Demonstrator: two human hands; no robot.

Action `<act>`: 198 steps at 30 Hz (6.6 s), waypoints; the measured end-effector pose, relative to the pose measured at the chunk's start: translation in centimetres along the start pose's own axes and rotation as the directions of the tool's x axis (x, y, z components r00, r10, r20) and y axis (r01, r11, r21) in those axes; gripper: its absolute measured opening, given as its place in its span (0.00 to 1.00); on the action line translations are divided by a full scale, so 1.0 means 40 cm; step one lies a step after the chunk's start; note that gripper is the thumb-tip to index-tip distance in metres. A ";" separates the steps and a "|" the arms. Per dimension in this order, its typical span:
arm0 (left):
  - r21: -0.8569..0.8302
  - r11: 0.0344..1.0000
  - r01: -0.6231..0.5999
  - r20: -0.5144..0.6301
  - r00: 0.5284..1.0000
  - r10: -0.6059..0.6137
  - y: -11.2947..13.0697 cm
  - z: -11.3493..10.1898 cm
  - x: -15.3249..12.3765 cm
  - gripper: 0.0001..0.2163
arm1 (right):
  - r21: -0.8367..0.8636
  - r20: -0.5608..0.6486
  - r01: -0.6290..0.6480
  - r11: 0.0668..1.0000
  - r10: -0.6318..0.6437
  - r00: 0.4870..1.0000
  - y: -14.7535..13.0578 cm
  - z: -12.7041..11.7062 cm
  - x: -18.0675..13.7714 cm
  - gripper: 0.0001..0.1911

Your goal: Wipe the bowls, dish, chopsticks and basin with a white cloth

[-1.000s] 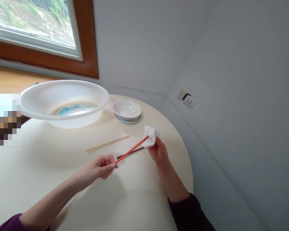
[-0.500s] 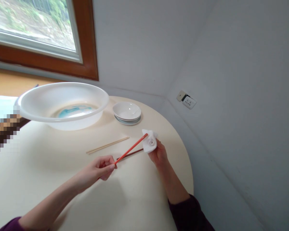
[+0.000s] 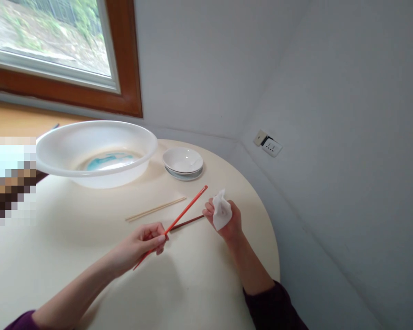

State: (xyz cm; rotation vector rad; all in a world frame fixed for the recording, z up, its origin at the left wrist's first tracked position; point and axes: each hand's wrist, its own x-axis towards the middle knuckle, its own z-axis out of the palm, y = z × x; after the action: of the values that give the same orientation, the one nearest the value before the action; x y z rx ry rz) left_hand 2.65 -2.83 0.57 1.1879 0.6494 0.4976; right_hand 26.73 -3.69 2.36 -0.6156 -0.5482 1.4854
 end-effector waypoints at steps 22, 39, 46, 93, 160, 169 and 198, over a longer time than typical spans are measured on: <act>-0.158 0.978 -0.137 -0.008 0.991 0.137 0.006 0.012 -0.001 0.13 | -0.492 0.332 -0.156 0.856 0.351 0.876 0.034 0.041 -0.044 0.15; -0.059 0.955 -0.292 -0.191 0.942 0.277 -0.004 0.013 0.013 0.12 | -0.734 0.383 -0.127 0.667 0.561 0.733 0.065 0.051 -0.049 0.18; -0.013 0.979 -0.204 -0.195 0.961 0.198 0.007 0.021 0.002 0.13 | -0.765 0.307 -0.135 0.629 0.542 0.783 0.055 0.030 -0.046 0.19; -0.097 0.903 -0.419 -0.497 0.806 0.321 0.090 0.003 -0.032 0.11 | -0.800 0.080 -0.029 0.599 0.155 0.985 -0.097 -0.084 -0.031 0.25; -0.520 0.782 -0.344 -0.192 0.939 0.285 0.097 -0.010 -0.042 0.12 | -0.782 0.068 -0.007 0.624 0.097 0.993 -0.098 -0.104 -0.025 0.22; -0.500 0.791 -0.353 -0.207 0.935 0.286 0.097 -0.009 -0.043 0.12 | -0.790 0.064 -0.010 0.613 0.099 0.993 -0.098 -0.099 -0.029 0.23; -0.457 0.801 -0.387 -0.250 0.920 0.302 0.093 -0.009 -0.042 0.08 | -0.744 0.065 -0.012 0.668 0.090 0.994 -0.098 -0.094 -0.030 0.21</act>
State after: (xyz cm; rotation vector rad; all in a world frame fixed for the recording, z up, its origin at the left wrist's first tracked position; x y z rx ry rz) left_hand 1.10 -2.57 4.35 0.7678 0.3997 1.0222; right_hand 32.12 -5.02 2.30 -1.2100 -1.2600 1.3081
